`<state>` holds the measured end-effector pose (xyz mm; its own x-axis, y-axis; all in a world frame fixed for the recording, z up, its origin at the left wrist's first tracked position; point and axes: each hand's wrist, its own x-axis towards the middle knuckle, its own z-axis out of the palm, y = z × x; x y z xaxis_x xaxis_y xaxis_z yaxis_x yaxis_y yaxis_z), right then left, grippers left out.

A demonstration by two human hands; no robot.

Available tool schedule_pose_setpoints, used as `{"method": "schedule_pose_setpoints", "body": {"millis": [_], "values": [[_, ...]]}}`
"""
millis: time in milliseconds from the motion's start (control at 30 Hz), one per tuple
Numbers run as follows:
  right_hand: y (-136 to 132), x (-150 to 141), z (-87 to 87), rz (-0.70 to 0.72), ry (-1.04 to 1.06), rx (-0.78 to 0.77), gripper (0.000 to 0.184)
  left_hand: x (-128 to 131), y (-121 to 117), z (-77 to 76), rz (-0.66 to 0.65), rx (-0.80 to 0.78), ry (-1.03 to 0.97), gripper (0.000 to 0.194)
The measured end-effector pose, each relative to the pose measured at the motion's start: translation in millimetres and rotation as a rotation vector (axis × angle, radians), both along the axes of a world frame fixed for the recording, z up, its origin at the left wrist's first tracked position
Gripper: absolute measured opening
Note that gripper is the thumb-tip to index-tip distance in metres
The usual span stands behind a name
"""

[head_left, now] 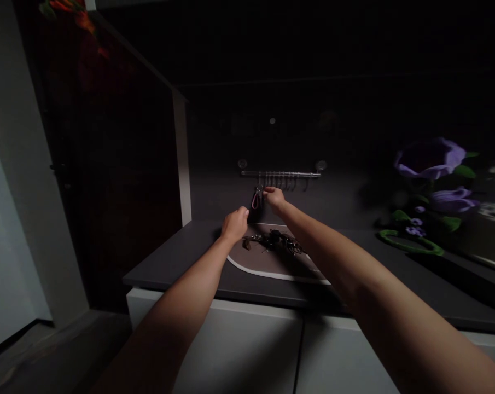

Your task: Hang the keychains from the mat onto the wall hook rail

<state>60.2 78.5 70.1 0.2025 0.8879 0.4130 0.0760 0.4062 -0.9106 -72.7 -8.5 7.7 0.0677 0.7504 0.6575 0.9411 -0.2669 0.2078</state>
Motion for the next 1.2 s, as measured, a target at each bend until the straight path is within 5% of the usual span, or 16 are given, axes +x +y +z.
{"method": "schedule_pose_setpoints", "body": {"millis": [267, 433, 700, 867, 1200], "values": [[-48.4, 7.0, 16.0, 0.175, 0.064, -0.034, 0.01, -3.3, 7.4, -4.3, -0.114, 0.073, -0.034, 0.03], [-70.0, 13.2, -6.7, 0.219, 0.039, -0.003, 0.007, -3.9, 8.0, -7.6, -0.236, 0.083, -0.064, 0.025], [-81.2, 36.1, -68.3, 0.053, -0.7, 0.177, 0.018, -3.7, 5.7, -9.0, -0.359, -0.008, 0.025, 0.022], [-83.1, 40.7, -73.1, 0.049, -1.004, 0.219, 0.02, -3.7, 5.2, -11.9, -0.403, -0.105, 0.088, 0.021], [-76.8, 35.1, -71.2, 0.021, -1.088, 0.205, 0.025, -7.4, 7.7, -16.6, -0.438, -0.307, 0.038, 0.019]]}}
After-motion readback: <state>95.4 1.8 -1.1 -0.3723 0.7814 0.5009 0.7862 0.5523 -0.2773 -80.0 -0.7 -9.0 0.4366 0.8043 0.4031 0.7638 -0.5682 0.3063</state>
